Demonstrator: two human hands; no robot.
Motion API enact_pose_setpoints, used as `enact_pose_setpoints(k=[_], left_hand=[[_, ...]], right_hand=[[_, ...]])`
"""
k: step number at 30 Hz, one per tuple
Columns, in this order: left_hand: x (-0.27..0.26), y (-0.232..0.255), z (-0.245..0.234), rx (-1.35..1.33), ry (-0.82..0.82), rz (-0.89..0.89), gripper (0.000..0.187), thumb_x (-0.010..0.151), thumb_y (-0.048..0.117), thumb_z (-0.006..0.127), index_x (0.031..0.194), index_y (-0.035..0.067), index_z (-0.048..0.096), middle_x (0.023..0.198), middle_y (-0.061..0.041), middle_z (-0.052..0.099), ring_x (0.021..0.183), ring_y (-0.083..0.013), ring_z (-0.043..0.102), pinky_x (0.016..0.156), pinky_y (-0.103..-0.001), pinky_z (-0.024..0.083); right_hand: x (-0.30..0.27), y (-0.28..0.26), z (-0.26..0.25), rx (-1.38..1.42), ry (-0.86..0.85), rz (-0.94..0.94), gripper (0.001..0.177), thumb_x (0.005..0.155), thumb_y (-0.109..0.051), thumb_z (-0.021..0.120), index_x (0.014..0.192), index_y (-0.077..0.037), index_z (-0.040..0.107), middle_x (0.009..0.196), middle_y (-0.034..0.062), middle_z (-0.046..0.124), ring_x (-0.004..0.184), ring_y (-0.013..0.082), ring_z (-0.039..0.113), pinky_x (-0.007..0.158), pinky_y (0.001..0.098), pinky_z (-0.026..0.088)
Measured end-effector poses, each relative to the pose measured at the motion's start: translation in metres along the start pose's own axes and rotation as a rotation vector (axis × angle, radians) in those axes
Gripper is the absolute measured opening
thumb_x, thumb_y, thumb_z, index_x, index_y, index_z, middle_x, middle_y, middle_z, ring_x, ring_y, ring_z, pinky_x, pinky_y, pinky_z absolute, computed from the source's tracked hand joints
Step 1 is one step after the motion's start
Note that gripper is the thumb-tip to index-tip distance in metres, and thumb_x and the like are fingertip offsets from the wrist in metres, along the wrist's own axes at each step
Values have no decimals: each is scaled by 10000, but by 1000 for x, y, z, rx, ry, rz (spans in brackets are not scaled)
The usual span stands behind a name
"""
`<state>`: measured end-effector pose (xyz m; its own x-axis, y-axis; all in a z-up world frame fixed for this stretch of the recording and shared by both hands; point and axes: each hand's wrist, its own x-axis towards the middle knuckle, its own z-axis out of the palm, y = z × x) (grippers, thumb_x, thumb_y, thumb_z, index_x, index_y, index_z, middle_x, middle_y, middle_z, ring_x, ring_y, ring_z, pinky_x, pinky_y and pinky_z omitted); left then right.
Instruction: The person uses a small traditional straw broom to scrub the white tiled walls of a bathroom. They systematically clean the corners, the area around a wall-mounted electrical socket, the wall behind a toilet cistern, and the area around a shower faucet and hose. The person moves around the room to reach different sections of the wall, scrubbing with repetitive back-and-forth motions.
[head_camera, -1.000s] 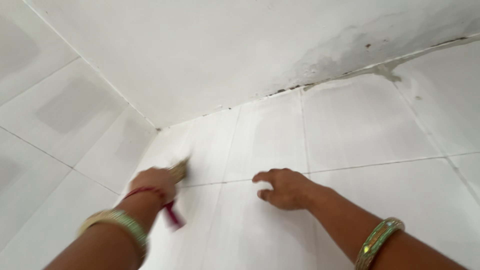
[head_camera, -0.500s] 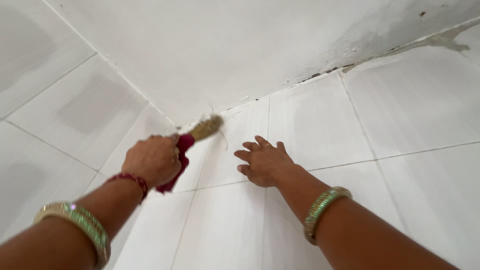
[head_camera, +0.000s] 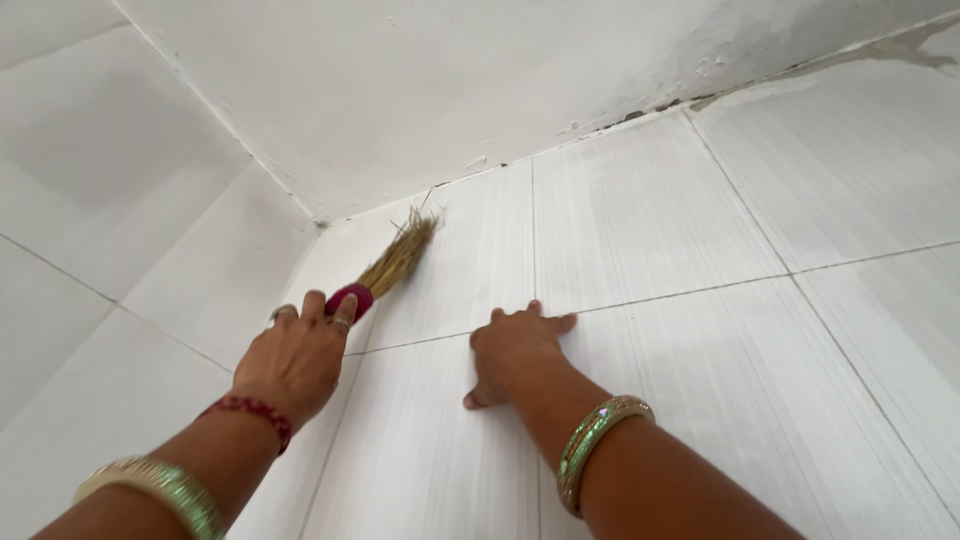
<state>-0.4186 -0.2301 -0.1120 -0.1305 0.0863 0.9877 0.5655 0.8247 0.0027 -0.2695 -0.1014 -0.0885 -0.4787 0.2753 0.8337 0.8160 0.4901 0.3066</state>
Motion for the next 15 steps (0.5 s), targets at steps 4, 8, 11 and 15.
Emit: enact_pose_setpoints(k=[4,8,11,15], left_hand=[[42,5,16,-6,17,-78,492,1053,98,447,1539,116,370,1408,-118,437,1234,-322,576,915,-376,633],[87,-8,47,8,-4,-204,437,1054,165,477,1464,14,481,1396,-156,526,1243,-334,594,904,-376,630],[93,-34,83,27,6,-312,382,1052,219,491,1364,29,602,1353,-141,620,1220,-304,628,915,-388,609],[58,-70,108,142,-170,-333,320,1040,212,531,1276,76,700,1264,-108,698,1171,-282,689,908,-367,627]], right_hand=[[3,-5,-5,-24,30,1,798,840,-639,742,1478,-212,523,1530,131,473,1486,465,317,1149,697,322],[3,-3,0,-11,35,-7,760,829,-632,736,1449,-231,557,1467,114,554,1443,432,416,1149,695,333],[5,-2,5,-21,61,-15,720,828,-619,723,1405,-200,621,1437,105,620,1384,397,529,1144,681,365],[6,-4,7,-3,77,-9,726,825,-600,738,1426,-223,586,1461,106,583,1405,415,481,1149,712,327]])
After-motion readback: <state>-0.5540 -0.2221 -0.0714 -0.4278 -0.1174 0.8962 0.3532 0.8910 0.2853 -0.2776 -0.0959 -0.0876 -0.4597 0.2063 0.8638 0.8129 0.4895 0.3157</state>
